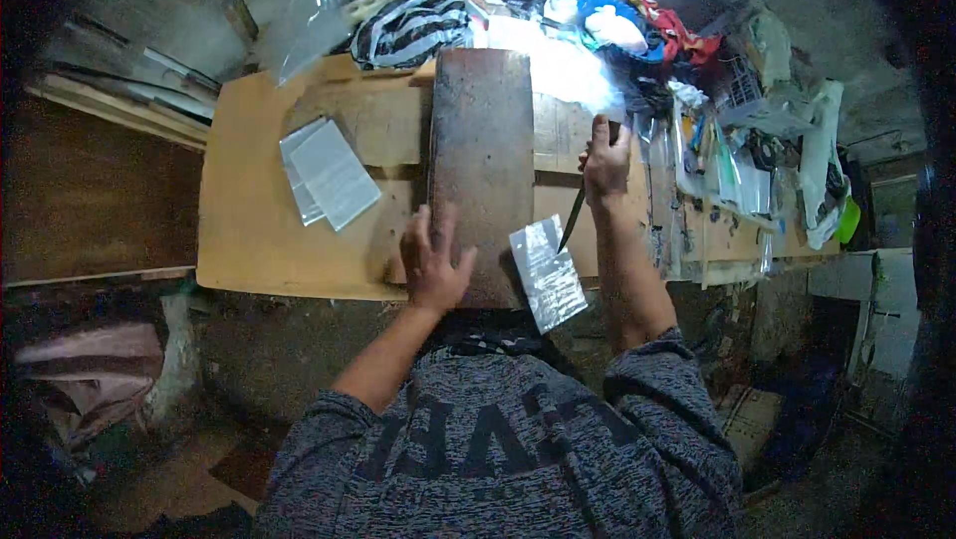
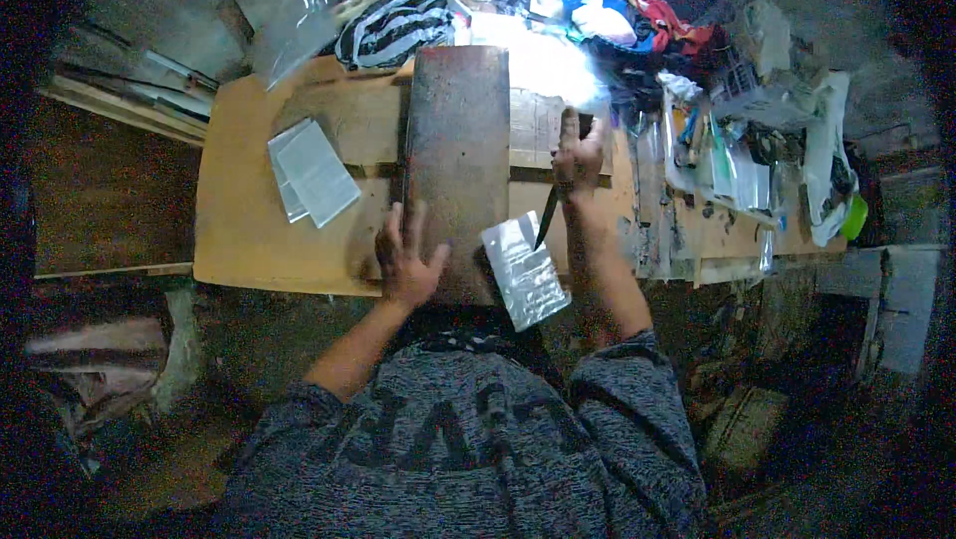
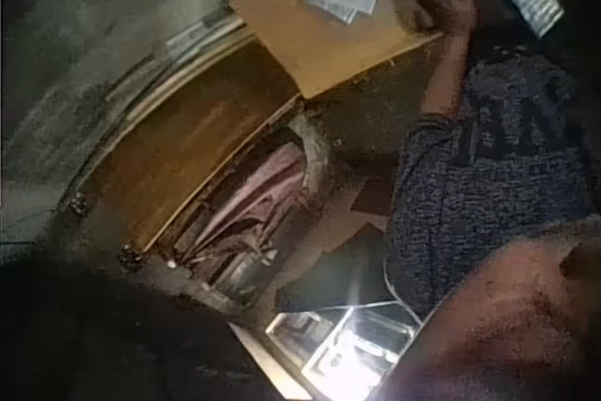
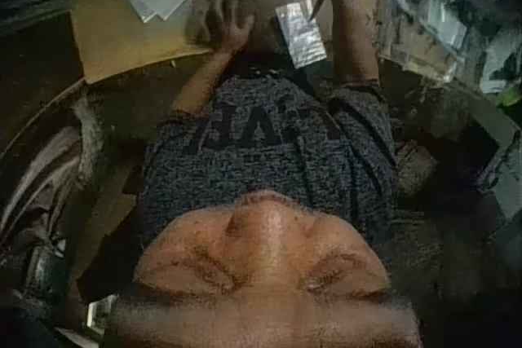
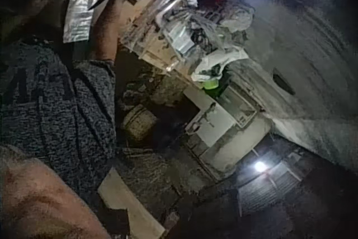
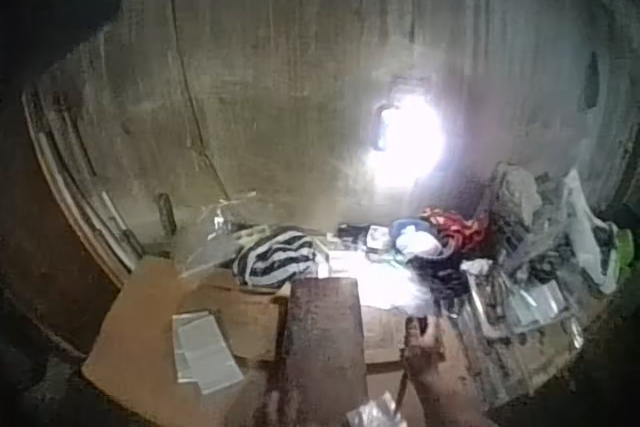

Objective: The person places a stack of clear plastic sleeves on a wooden block and repeatedly uses a knife to score or cut a line across the center of the top sleeve, eventually picking up and showing the scored sleeve.

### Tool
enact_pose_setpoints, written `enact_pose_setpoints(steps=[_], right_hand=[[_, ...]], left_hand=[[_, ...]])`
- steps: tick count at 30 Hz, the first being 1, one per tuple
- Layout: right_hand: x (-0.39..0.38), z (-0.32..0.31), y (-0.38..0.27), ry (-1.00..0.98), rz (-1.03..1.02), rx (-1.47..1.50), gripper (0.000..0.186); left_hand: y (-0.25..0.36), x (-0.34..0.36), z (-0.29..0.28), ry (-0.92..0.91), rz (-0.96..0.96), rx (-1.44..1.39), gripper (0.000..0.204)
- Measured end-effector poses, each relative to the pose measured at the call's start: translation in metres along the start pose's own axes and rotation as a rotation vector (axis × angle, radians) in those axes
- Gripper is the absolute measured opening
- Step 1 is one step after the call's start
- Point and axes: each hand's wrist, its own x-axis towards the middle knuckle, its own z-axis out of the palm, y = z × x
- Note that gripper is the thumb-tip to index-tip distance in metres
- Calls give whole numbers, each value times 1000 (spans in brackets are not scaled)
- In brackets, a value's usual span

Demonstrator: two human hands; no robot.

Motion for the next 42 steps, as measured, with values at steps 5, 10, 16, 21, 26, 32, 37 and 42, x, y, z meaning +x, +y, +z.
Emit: enact_pose_setpoints(steps=[5, 10, 16, 21, 26, 32, 37, 42], right_hand=[[2, 6, 33, 8, 0, 143, 39], [2, 2, -8, 33, -165, 471, 31], [40, -16, 6, -37, -324, -238, 34], [31, 8, 60, -142, -385, -570, 38], [28, 21, 86, -177, -304, -607, 47], [9, 0, 83, -105, -516, -628, 48], [-49, -40, 69, -327, -437, -487, 51], [-79, -61, 50, -632, -255, -337, 62]], left_hand=[[30, -7, 25, -376, 518, 476, 65], [14, -10, 39, -356, 544, 490, 65], [31, -4, 48, -226, 311, 383, 62], [39, 12, 51, -255, 95, 388, 43], [45, 22, 52, -315, 50, 409, 32], [51, 22, 43, -291, 57, 322, 21], [36, 30, 30, -266, -20, -221, 13], [67, 41, 10, -325, 13, -468, 11]])
